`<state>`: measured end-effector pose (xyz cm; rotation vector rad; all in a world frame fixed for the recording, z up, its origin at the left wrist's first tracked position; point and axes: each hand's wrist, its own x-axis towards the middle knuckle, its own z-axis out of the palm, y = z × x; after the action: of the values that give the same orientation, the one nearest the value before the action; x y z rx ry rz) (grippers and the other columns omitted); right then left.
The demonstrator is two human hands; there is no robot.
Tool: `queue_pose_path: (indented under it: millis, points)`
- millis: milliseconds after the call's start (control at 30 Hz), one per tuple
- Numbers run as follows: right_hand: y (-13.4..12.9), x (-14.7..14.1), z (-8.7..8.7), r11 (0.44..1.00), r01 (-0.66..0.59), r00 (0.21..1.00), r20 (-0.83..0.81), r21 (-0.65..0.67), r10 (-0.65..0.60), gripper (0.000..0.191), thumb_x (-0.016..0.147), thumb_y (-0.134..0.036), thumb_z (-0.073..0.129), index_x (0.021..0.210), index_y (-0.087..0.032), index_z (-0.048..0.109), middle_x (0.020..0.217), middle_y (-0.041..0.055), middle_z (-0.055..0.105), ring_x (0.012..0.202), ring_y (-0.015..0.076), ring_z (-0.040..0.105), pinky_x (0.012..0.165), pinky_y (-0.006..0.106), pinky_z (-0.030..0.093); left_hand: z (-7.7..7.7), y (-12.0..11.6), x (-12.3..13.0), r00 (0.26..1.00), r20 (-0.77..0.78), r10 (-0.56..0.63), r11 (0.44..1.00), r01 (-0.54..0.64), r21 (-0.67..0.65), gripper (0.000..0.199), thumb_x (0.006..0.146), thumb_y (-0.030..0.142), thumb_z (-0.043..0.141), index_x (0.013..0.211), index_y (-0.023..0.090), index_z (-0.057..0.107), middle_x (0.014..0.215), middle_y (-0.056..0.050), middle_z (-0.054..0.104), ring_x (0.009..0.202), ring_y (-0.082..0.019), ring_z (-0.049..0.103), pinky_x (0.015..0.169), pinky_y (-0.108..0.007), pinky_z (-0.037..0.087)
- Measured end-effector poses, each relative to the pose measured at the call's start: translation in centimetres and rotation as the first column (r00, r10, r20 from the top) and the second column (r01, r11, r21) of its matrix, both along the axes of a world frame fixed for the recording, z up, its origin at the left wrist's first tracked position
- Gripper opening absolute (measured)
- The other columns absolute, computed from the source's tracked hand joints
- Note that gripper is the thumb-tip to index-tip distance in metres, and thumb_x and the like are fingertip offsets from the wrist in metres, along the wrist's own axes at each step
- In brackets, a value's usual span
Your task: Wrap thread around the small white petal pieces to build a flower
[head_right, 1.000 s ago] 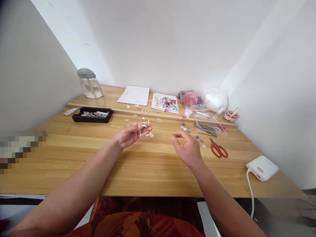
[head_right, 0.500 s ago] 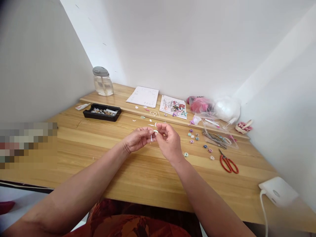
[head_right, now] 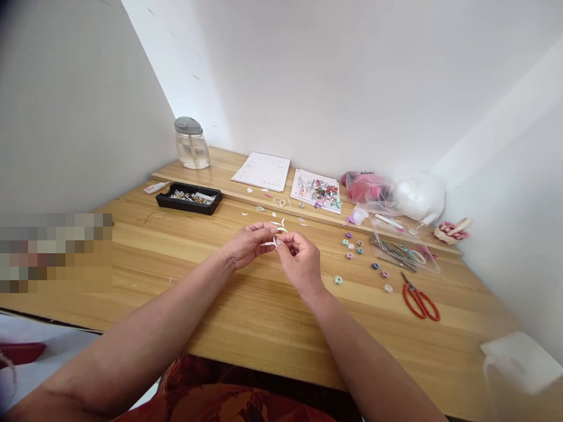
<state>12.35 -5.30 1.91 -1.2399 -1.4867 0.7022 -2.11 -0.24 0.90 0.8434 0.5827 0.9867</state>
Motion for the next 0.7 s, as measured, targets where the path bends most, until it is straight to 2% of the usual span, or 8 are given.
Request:
queue_pose_path:
  millis: [100, 233, 300, 400, 500, 600, 700]
  points:
    - [-0.2, 0.1, -0.9, 0.999, 0.011, 0.997, 0.071, 0.030, -0.013, 0.012, 0.082, -0.030, 0.065, 0.082, -0.019, 0.067, 0.070, 0.0016, 0.067, 0.058, 0.0128, 0.057, 0.055, 0.024, 0.043, 0.1, 0.1, -0.1, 0.993, -0.084, 0.077, 0.997, -0.074, 0.034, 0.029, 0.064, 0.037, 0.083, 0.077, 0.016, 0.067, 0.073, 0.002, 0.061, 0.069, -0.008, 0.055, 0.067, -0.022, 0.042]
    - [-0.6, 0.5, -1.4, 0.988, 0.019, 0.967, 0.247, 0.151, -0.057, 0.010, 0.085, -0.027, 0.060, 0.084, -0.020, 0.067, 0.067, -0.0006, 0.065, 0.054, 0.0116, 0.055, 0.055, 0.024, 0.043, 0.3, 0.0, -0.2, 0.980, -0.162, 0.118, 0.989, -0.102, 0.106, 0.027, 0.066, 0.039, 0.079, 0.073, 0.016, 0.065, 0.076, 0.001, 0.062, 0.069, -0.009, 0.055, 0.066, -0.023, 0.040]
    - [-0.7, 0.8, -1.4, 0.972, 0.003, 0.928, 0.362, 0.236, -0.091, 0.009, 0.087, -0.023, 0.058, 0.086, -0.021, 0.067, 0.069, -0.0007, 0.066, 0.055, 0.0119, 0.056, 0.057, 0.024, 0.044, 0.4, 0.0, -0.2, 0.972, -0.202, 0.121, 0.987, -0.095, 0.131, 0.027, 0.067, 0.039, 0.077, 0.072, 0.016, 0.064, 0.076, 0.000, 0.062, 0.068, -0.009, 0.054, 0.064, -0.023, 0.039]
    - [-0.7, 1.3, -1.1, 0.931, -0.062, 0.842, 0.519, 0.360, -0.145, 0.011, 0.088, -0.017, 0.055, 0.088, -0.020, 0.066, 0.078, 0.0021, 0.069, 0.067, 0.0151, 0.061, 0.069, 0.028, 0.047, 0.4, 0.1, -0.3, 0.963, -0.239, 0.122, 0.983, -0.084, 0.161, 0.028, 0.068, 0.040, 0.076, 0.072, 0.016, 0.064, 0.073, 0.000, 0.062, 0.066, -0.009, 0.053, 0.062, -0.023, 0.037]
    - [-0.8, 1.6, -0.9, 0.899, -0.119, 0.746, 0.635, 0.421, -0.198, 0.013, 0.088, -0.014, 0.053, 0.089, -0.020, 0.065, 0.080, 0.0044, 0.069, 0.076, 0.0186, 0.062, 0.075, 0.030, 0.046, 0.3, 0.2, -0.3, 0.946, -0.290, 0.146, 0.975, -0.088, 0.202, 0.027, 0.068, 0.040, 0.075, 0.073, 0.015, 0.064, 0.072, 0.000, 0.063, 0.064, -0.009, 0.052, 0.061, -0.023, 0.037]
    - [-0.9, 1.8, -0.6, 0.880, -0.148, 0.698, 0.678, 0.451, -0.230, 0.013, 0.088, -0.015, 0.054, 0.087, -0.020, 0.065, 0.077, 0.0051, 0.068, 0.077, 0.0196, 0.061, 0.074, 0.031, 0.045, 0.2, 0.3, -0.3, 0.913, -0.364, 0.181, 0.959, -0.082, 0.271, 0.026, 0.069, 0.038, 0.075, 0.075, 0.015, 0.065, 0.070, 0.000, 0.063, 0.062, -0.009, 0.052, 0.061, -0.024, 0.038]
    - [-1.0, 2.0, 0.1, 0.878, -0.134, 0.739, 0.637, 0.460, -0.221, 0.012, 0.089, -0.019, 0.055, 0.084, -0.021, 0.066, 0.074, 0.0038, 0.067, 0.073, 0.0183, 0.059, 0.072, 0.031, 0.045, 0.0, 0.3, -0.4, 0.888, -0.426, 0.172, 0.941, -0.020, 0.339, 0.025, 0.069, 0.036, 0.075, 0.075, 0.014, 0.066, 0.068, 0.000, 0.062, 0.062, -0.010, 0.054, 0.061, -0.024, 0.039]
